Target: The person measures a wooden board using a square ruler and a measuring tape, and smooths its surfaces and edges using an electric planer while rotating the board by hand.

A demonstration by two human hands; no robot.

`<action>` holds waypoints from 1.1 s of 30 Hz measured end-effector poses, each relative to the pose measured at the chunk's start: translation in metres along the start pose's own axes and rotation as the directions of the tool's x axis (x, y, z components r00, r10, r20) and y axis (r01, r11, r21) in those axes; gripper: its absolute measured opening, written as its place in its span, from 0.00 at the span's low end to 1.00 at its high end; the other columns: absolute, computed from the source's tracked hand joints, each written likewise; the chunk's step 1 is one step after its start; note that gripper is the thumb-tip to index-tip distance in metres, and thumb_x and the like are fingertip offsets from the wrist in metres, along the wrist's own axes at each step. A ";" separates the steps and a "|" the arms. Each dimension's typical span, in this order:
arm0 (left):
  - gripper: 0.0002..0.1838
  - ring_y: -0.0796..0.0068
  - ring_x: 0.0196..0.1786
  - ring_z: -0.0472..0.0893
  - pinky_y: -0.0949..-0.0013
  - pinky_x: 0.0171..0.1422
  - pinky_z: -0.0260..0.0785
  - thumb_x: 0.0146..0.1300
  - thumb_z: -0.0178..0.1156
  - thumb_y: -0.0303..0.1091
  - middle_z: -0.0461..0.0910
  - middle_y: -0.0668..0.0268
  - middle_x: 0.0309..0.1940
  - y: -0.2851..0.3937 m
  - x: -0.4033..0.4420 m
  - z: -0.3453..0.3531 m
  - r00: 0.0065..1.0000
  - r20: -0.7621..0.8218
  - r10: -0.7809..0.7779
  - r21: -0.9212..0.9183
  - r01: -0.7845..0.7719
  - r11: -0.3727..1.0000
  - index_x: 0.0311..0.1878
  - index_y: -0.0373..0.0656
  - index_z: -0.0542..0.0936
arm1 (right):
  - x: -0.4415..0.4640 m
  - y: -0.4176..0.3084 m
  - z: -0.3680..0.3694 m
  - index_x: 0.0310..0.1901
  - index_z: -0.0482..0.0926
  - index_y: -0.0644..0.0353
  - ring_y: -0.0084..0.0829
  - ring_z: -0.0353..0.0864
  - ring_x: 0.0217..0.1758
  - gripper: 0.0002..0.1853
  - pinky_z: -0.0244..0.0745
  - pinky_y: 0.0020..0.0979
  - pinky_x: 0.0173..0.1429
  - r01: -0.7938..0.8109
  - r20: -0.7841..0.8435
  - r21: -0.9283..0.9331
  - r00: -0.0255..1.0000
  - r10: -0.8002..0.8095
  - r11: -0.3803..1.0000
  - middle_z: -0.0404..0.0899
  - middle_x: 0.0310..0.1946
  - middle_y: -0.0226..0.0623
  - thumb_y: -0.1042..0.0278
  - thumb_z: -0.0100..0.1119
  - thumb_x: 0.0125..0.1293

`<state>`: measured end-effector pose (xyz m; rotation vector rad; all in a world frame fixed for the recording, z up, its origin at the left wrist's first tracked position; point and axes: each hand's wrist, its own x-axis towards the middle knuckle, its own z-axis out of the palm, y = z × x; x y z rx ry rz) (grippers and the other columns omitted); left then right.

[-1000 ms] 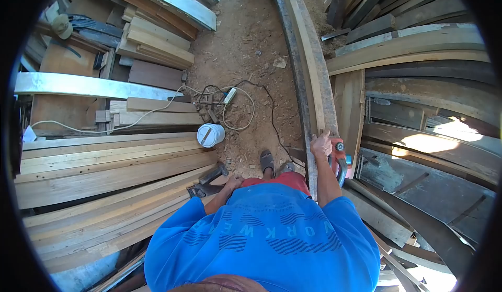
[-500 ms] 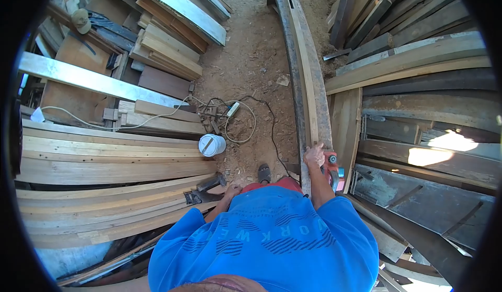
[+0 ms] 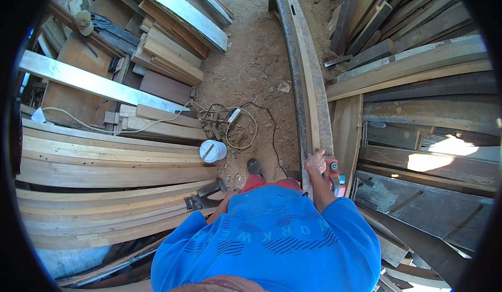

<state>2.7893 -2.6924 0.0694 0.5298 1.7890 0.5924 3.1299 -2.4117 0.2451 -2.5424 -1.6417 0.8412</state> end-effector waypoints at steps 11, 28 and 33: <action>0.12 0.73 0.29 0.81 0.63 0.32 0.71 0.59 0.63 0.39 0.84 0.62 0.28 0.045 0.121 -0.065 0.967 0.255 -0.004 0.278 -0.070 0.958 0.34 0.39 0.85 | 0.008 0.003 0.022 0.61 0.61 0.61 0.55 0.83 0.54 0.32 0.79 0.50 0.56 -0.031 -0.070 -0.035 0.997 0.029 0.999 0.80 0.51 0.57 0.53 0.66 0.65; 0.15 0.77 0.26 0.74 0.67 0.23 0.65 0.70 0.60 0.46 0.75 0.68 0.26 0.120 0.196 -0.147 0.988 0.143 -0.066 0.088 0.053 0.995 0.43 0.42 0.80 | 0.017 -0.003 0.036 0.72 0.54 0.66 0.58 0.83 0.54 0.44 0.76 0.51 0.58 -0.158 -0.131 -0.281 0.983 0.125 0.947 0.81 0.50 0.60 0.45 0.61 0.66; 0.20 0.67 0.32 0.83 0.60 0.38 0.74 0.60 0.64 0.48 0.85 0.58 0.28 0.009 0.211 -0.153 0.968 0.249 -0.016 0.319 -0.066 0.945 0.34 0.37 0.86 | 0.012 -0.014 0.027 0.64 0.61 0.64 0.59 0.82 0.54 0.36 0.76 0.52 0.57 -0.209 -0.112 -0.174 0.975 0.192 0.962 0.81 0.50 0.60 0.50 0.65 0.64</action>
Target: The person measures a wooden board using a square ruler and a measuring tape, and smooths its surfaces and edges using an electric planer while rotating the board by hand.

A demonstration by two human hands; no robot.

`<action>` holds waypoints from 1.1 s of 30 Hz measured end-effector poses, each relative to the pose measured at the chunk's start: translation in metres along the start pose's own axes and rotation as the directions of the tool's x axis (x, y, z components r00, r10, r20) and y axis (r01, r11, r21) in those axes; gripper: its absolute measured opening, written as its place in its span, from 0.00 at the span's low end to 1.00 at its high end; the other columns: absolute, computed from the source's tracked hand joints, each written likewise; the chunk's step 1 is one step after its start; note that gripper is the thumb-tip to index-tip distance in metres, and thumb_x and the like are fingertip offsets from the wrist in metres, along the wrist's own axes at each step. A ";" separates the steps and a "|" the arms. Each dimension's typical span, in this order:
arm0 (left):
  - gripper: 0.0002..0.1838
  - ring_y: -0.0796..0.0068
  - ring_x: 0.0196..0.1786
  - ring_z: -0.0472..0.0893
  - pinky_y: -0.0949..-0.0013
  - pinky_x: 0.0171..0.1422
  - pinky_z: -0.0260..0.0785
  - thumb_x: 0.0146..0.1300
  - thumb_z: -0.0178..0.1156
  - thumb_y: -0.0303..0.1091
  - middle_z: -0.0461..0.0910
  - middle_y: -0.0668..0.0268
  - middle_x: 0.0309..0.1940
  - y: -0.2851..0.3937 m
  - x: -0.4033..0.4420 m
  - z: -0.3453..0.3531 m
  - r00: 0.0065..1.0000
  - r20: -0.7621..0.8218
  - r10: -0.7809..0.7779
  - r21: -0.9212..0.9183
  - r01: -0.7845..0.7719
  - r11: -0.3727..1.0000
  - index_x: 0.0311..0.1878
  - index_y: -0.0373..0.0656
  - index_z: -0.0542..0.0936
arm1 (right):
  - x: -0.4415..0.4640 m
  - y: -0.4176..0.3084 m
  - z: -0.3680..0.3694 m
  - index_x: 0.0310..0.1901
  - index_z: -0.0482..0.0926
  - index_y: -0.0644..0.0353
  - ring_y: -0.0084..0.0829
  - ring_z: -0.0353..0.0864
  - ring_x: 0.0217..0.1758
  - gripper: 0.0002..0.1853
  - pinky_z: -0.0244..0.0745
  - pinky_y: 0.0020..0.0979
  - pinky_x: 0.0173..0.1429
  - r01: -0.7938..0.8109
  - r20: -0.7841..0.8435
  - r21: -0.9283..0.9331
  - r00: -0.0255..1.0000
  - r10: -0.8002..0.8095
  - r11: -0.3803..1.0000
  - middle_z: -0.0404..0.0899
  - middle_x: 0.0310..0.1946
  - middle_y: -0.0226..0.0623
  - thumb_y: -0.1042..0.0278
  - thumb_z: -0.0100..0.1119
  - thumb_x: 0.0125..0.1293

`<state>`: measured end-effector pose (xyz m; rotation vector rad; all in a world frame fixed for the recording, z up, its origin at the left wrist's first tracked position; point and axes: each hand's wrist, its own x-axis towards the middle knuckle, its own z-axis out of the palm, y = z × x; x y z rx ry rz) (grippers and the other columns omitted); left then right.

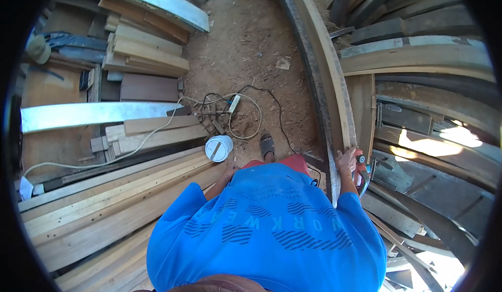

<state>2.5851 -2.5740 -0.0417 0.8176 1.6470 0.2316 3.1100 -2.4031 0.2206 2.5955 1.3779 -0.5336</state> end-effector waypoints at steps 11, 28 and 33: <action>0.09 0.78 0.18 0.69 0.69 0.19 0.56 0.67 0.61 0.40 0.73 0.69 0.21 0.151 -0.011 -0.055 0.995 0.001 -0.097 -0.281 0.093 0.955 0.39 0.43 0.80 | -0.014 -0.007 -0.008 0.58 0.65 0.62 0.58 0.79 0.59 0.29 0.73 0.51 0.62 -0.026 -0.056 0.128 0.998 0.033 0.991 0.80 0.53 0.59 0.56 0.67 0.63; 0.13 0.75 0.25 0.75 0.70 0.23 0.66 0.62 0.61 0.39 0.76 0.66 0.26 0.116 0.011 -0.051 0.992 0.095 -0.080 -0.093 0.089 0.992 0.44 0.40 0.81 | -0.007 -0.004 0.003 0.59 0.66 0.62 0.58 0.78 0.59 0.32 0.74 0.50 0.61 -0.029 -0.099 0.152 0.994 0.044 0.988 0.80 0.52 0.55 0.56 0.70 0.59; 0.16 0.75 0.23 0.74 0.69 0.20 0.63 0.62 0.61 0.38 0.76 0.65 0.25 0.141 -0.010 -0.063 0.983 0.046 -0.175 -0.245 0.181 0.952 0.49 0.39 0.78 | -0.005 -0.001 0.006 0.60 0.66 0.63 0.58 0.78 0.59 0.33 0.74 0.50 0.61 -0.007 -0.102 0.142 0.994 0.022 0.990 0.80 0.52 0.56 0.56 0.70 0.60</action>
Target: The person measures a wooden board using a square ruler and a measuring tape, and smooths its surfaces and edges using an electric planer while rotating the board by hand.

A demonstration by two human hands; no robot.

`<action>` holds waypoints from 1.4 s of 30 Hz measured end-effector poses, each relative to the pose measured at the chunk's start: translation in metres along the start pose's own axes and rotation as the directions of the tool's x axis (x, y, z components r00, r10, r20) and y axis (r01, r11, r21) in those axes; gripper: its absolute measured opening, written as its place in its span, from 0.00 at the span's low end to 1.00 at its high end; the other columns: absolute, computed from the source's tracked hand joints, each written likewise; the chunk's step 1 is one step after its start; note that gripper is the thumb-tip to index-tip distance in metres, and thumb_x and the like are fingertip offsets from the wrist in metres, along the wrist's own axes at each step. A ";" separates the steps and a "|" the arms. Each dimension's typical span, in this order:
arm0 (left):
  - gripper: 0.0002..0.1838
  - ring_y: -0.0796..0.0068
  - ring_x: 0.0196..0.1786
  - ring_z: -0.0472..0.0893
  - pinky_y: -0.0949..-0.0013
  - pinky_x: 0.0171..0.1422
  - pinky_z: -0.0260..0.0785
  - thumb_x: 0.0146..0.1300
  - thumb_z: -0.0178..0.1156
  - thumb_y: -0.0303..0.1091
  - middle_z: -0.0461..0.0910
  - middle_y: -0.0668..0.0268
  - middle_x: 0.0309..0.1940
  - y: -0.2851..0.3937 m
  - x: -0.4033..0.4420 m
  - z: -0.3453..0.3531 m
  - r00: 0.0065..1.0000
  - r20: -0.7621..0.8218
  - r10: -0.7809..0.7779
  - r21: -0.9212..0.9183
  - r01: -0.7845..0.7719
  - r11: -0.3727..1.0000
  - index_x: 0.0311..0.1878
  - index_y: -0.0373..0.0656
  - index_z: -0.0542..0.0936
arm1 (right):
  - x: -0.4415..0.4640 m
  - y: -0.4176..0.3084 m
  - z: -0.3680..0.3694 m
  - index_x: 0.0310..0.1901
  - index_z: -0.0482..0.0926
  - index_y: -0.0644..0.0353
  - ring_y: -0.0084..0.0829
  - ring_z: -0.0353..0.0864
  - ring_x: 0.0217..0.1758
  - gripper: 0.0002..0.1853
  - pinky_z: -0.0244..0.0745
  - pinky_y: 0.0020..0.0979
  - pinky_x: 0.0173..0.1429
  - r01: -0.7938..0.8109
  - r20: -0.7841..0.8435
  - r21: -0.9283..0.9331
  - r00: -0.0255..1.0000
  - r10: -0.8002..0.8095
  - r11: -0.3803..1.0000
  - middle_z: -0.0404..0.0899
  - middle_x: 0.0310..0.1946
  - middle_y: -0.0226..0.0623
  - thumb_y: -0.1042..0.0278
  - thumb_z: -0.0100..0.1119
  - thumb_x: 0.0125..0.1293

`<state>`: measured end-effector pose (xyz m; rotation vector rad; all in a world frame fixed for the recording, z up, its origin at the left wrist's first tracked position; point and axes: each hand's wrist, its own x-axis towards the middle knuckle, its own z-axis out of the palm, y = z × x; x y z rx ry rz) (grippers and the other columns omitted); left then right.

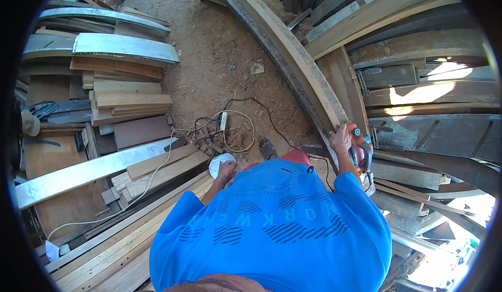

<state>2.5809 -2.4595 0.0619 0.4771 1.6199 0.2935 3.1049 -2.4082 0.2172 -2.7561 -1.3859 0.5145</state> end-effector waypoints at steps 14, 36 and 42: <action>0.15 0.73 0.25 0.76 0.67 0.25 0.68 0.66 0.59 0.41 0.77 0.65 0.24 0.018 -0.007 0.015 0.999 -0.002 0.040 0.014 -0.040 0.999 0.48 0.39 0.81 | -0.001 -0.002 -0.004 0.60 0.67 0.61 0.57 0.79 0.59 0.30 0.73 0.49 0.62 -0.027 0.018 0.002 0.999 0.027 1.000 0.80 0.53 0.57 0.57 0.68 0.61; 0.21 0.69 0.30 0.83 0.66 0.33 0.74 0.61 0.62 0.41 0.84 0.59 0.33 -0.069 -0.043 0.070 0.985 -0.168 -0.022 -0.040 0.016 0.999 0.52 0.35 0.80 | 0.021 0.019 0.014 0.74 0.50 0.70 0.63 0.76 0.63 0.46 0.72 0.50 0.64 0.096 0.138 -0.113 0.987 -0.080 0.989 0.74 0.59 0.69 0.52 0.64 0.65; 0.24 0.65 0.34 0.85 0.65 0.38 0.76 0.60 0.63 0.42 0.86 0.55 0.36 -0.134 -0.063 0.112 0.981 -0.176 -0.079 -0.101 0.062 0.993 0.55 0.35 0.81 | 0.040 0.004 -0.022 0.69 0.61 0.74 0.61 0.75 0.64 0.41 0.69 0.50 0.68 0.242 0.265 -0.069 0.940 -0.216 0.968 0.73 0.61 0.67 0.51 0.64 0.65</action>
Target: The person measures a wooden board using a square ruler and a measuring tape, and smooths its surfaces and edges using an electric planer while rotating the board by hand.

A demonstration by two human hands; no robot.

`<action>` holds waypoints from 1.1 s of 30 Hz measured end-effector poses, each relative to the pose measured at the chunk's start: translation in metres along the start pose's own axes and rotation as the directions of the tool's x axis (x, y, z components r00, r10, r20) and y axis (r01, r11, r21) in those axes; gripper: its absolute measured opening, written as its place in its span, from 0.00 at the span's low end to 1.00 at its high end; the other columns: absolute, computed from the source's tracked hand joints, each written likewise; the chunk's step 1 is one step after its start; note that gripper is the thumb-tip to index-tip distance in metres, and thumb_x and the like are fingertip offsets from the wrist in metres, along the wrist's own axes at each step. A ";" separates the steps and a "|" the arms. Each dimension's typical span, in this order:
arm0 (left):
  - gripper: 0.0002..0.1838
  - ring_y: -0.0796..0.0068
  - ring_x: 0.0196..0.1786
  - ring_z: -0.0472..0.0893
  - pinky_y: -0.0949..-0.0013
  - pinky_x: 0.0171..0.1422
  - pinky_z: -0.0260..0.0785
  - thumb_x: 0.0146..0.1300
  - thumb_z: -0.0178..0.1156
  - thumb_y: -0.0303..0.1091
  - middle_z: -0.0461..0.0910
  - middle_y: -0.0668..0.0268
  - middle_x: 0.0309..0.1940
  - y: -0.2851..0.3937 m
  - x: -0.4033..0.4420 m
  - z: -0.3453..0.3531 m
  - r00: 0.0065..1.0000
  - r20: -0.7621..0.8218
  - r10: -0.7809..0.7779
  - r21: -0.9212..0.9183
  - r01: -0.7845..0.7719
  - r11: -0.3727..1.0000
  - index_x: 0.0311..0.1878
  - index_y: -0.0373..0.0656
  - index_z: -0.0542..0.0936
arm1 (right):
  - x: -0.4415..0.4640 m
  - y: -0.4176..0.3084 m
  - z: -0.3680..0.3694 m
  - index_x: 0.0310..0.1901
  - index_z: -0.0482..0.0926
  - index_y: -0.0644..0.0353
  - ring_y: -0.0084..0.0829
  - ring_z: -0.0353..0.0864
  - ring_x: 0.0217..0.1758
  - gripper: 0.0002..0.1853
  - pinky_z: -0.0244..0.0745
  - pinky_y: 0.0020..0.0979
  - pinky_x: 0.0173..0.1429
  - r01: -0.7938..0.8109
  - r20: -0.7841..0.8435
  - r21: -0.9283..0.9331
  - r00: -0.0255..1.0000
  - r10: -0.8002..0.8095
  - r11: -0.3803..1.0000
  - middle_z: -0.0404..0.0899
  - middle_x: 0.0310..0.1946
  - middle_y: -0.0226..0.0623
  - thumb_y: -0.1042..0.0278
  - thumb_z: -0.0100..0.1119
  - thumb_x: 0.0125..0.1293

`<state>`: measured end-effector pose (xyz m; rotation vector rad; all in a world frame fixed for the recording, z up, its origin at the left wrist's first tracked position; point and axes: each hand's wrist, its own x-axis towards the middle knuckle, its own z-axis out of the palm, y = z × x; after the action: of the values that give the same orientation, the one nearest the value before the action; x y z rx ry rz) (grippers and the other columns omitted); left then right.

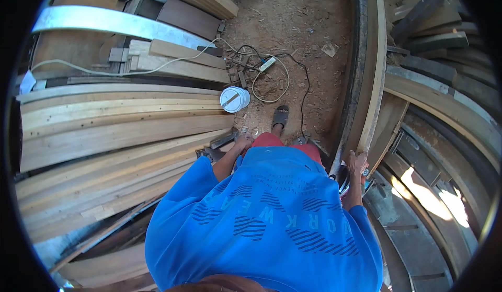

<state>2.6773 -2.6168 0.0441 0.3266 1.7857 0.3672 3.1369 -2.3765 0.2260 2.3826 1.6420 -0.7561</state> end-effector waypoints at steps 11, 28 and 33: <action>0.19 0.62 0.44 0.85 0.60 0.48 0.76 0.61 0.62 0.43 0.87 0.52 0.40 -0.051 -0.019 0.039 0.987 -0.112 0.114 -0.133 -0.129 0.983 0.48 0.39 0.85 | 0.110 -0.062 -0.007 0.66 0.67 0.72 0.61 0.75 0.64 0.38 0.70 0.50 0.66 0.258 -0.290 0.160 0.935 -0.204 0.953 0.75 0.60 0.63 0.48 0.63 0.66; 0.12 0.76 0.20 0.73 0.67 0.22 0.64 0.61 0.62 0.42 0.78 0.67 0.21 0.012 0.036 -0.131 0.992 -0.105 -0.077 -0.375 0.032 0.926 0.39 0.42 0.83 | 0.183 -0.091 -0.016 0.46 0.81 0.70 0.52 0.85 0.49 0.24 0.77 0.48 0.55 0.078 -0.259 0.025 0.963 -0.069 0.997 0.85 0.40 0.56 0.52 0.65 0.64; 0.23 0.59 0.48 0.85 0.60 0.54 0.77 0.64 0.62 0.47 0.86 0.51 0.45 0.031 0.116 -0.180 0.964 -0.232 -0.131 -0.211 0.082 0.974 0.54 0.40 0.82 | 0.210 -0.164 -0.065 0.49 0.81 0.71 0.54 0.83 0.52 0.31 0.75 0.47 0.58 0.030 -0.304 -0.104 0.951 -0.061 0.994 0.84 0.44 0.57 0.43 0.63 0.64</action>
<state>2.4753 -2.5544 -0.0046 0.0422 1.9783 0.5239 3.0664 -2.1125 0.2067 2.4975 1.8039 -0.3098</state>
